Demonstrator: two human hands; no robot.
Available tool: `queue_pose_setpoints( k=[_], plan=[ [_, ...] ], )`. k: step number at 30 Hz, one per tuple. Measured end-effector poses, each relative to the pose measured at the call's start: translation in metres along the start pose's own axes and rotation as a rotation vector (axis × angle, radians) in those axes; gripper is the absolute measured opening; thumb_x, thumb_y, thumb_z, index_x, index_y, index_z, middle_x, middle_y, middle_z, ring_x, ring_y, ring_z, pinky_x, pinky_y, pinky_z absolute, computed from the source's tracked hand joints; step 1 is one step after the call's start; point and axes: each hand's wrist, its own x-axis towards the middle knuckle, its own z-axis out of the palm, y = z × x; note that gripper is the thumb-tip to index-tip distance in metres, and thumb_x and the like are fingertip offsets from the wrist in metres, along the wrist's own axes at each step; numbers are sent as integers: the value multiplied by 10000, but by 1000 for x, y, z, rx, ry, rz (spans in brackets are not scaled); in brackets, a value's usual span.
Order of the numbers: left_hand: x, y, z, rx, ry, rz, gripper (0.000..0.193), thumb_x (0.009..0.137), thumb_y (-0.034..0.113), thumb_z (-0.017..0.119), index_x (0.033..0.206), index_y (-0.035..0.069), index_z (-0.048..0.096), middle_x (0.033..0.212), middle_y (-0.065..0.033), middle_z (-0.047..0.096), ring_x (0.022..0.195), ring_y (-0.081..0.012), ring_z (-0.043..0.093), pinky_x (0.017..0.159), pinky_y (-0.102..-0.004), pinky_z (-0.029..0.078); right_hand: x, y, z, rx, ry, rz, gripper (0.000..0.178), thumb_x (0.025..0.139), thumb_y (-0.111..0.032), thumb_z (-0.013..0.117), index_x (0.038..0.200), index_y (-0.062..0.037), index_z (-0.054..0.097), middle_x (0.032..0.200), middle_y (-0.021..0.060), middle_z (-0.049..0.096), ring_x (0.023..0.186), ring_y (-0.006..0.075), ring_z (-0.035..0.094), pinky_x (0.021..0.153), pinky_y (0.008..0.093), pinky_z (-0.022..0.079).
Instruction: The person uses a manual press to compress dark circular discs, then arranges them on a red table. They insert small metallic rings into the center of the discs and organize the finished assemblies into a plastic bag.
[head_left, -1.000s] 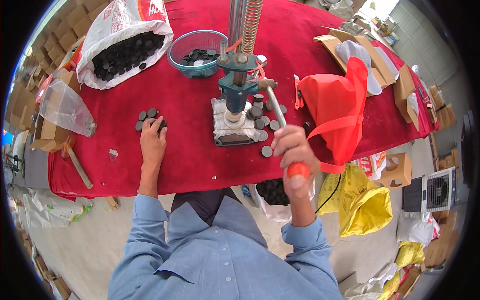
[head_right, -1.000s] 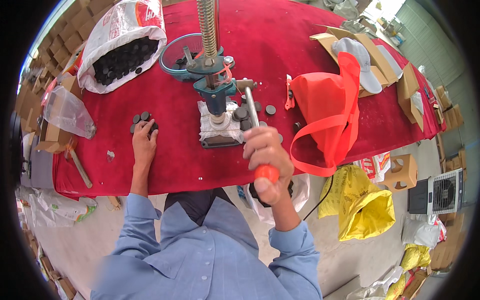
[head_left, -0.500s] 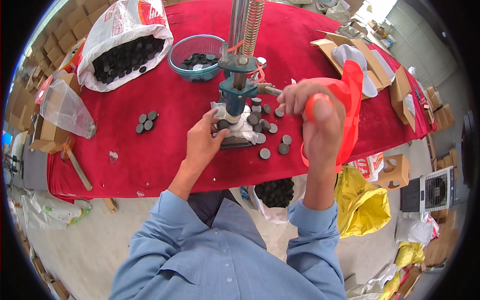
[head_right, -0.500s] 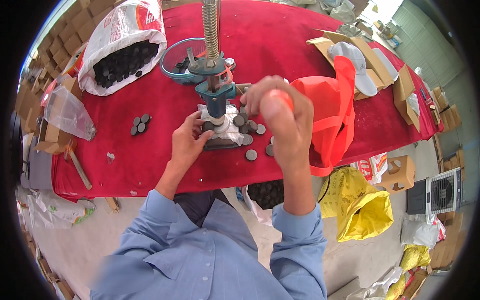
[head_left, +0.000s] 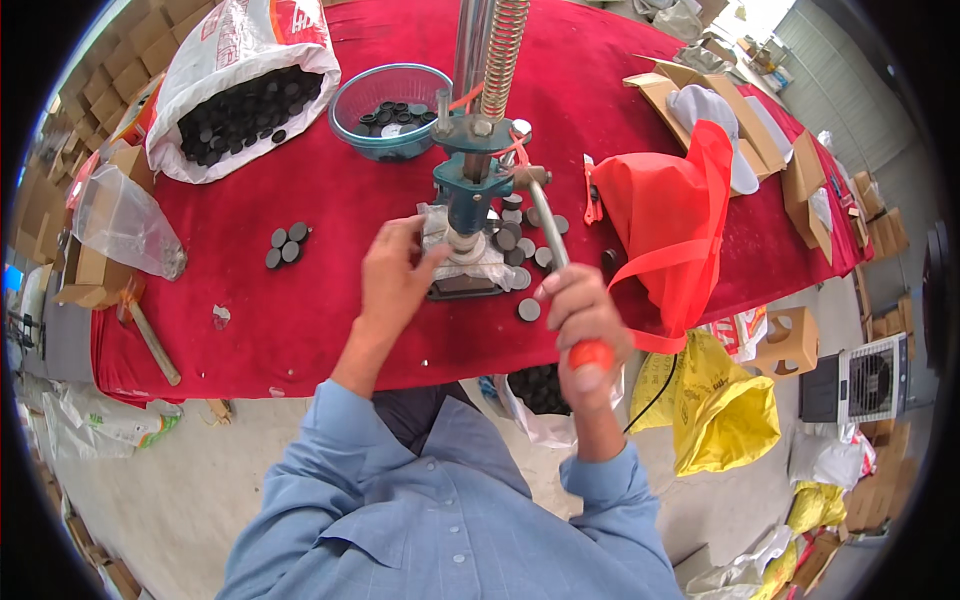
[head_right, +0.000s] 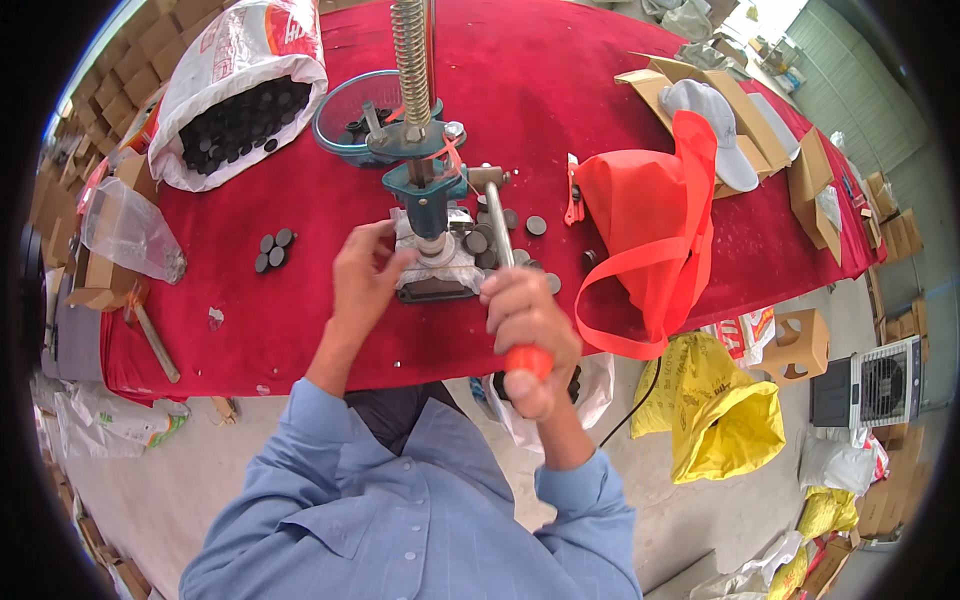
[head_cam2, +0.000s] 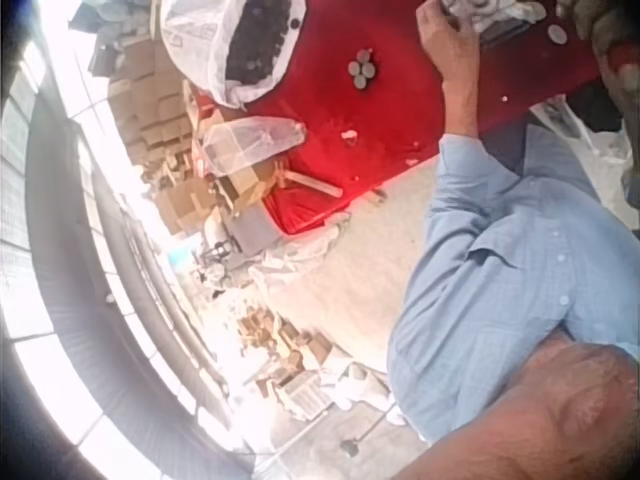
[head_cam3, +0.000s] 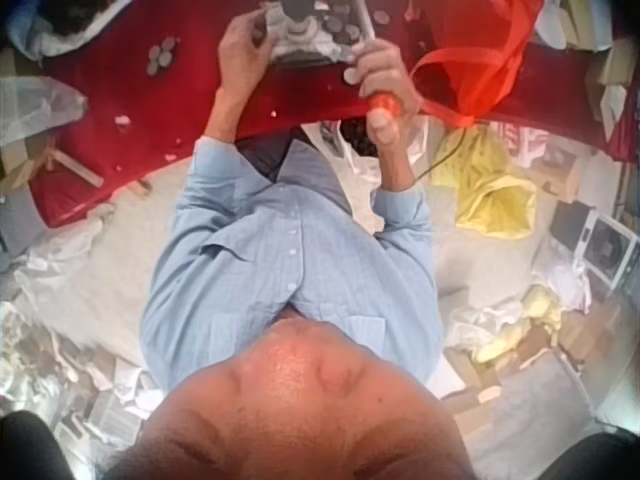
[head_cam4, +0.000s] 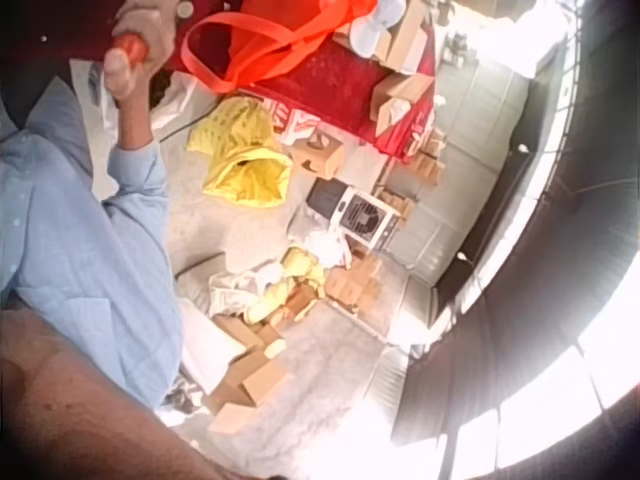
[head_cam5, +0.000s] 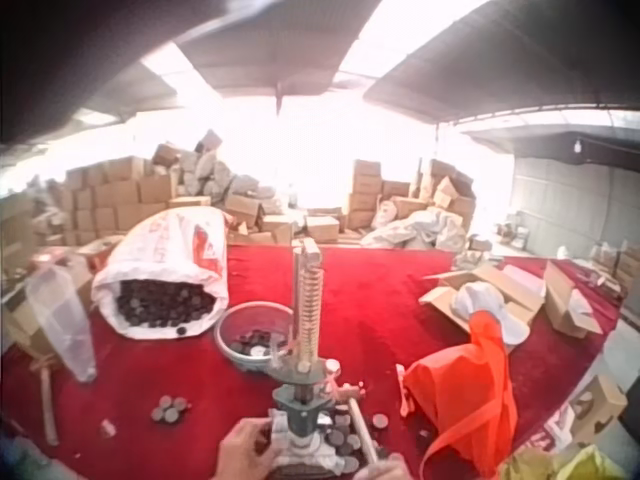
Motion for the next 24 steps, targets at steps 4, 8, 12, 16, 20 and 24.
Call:
queue_pose_setpoints(
  k=[4, 8, 12, 16, 20, 24],
  plan=[
    [15, -55, -58, 429, 97, 47, 257, 931, 142, 768, 1165, 43, 729, 1213, -157, 708, 1141, -350, 640, 1011, -466, 503, -16, -12, -3, -98, 44, 172, 482, 943, -523, 653, 860, -50, 611, 946, 148, 657, 1177, 391, 607, 949, 500, 498],
    [14, -114, -97, 790, -31, -53, 347, 924, 104, 737, 1269, 70, 734, 1270, -127, 701, 1152, -358, 624, 1009, -467, 507, 27, -22, -7, -50, -43, 174, 491, 937, -521, 672, 841, -42, 622, 914, 146, 662, 1106, 365, 623, 965, 482, 484],
    [10, -131, -104, 640, -84, -30, 356, 913, 68, 731, 1269, 56, 738, 1283, -133, 698, 1185, -355, 620, 997, -481, 517, 45, -21, -4, 37, -11, 185, 502, 930, -528, 691, 832, -41, 620, 889, 139, 658, 1015, 326, 624, 908, 447, 485],
    [5, -130, -107, 493, -26, -53, 338, 898, 28, 738, 1235, 31, 752, 1222, -143, 723, 1176, -350, 642, 1008, -472, 522, 22, -10, 2, 60, 35, 95, 525, 946, -555, 670, 827, -48, 600, 877, 135, 652, 976, 320, 619, 904, 450, 480],
    [0, -121, -110, 497, 14, 52, 352, 886, 54, 784, 1233, 16, 747, 1118, -154, 747, 1018, -314, 705, 929, -433, 560, -20, -12, 7, -104, 122, 144, 519, 955, -556, 649, 826, -56, 599, 912, 144, 655, 1080, 367, 618, 971, 499, 483],
    [-2, -73, -84, 226, -36, -73, 428, 864, 77, 841, 1272, 11, 729, 1128, -161, 770, 961, -268, 740, 859, -383, 584, 11, -17, -2, -71, 8, 153, 503, 955, -540, 648, 833, -53, 616, 924, 147, 658, 1101, 362, 618, 981, 505, 486]
  ],
)
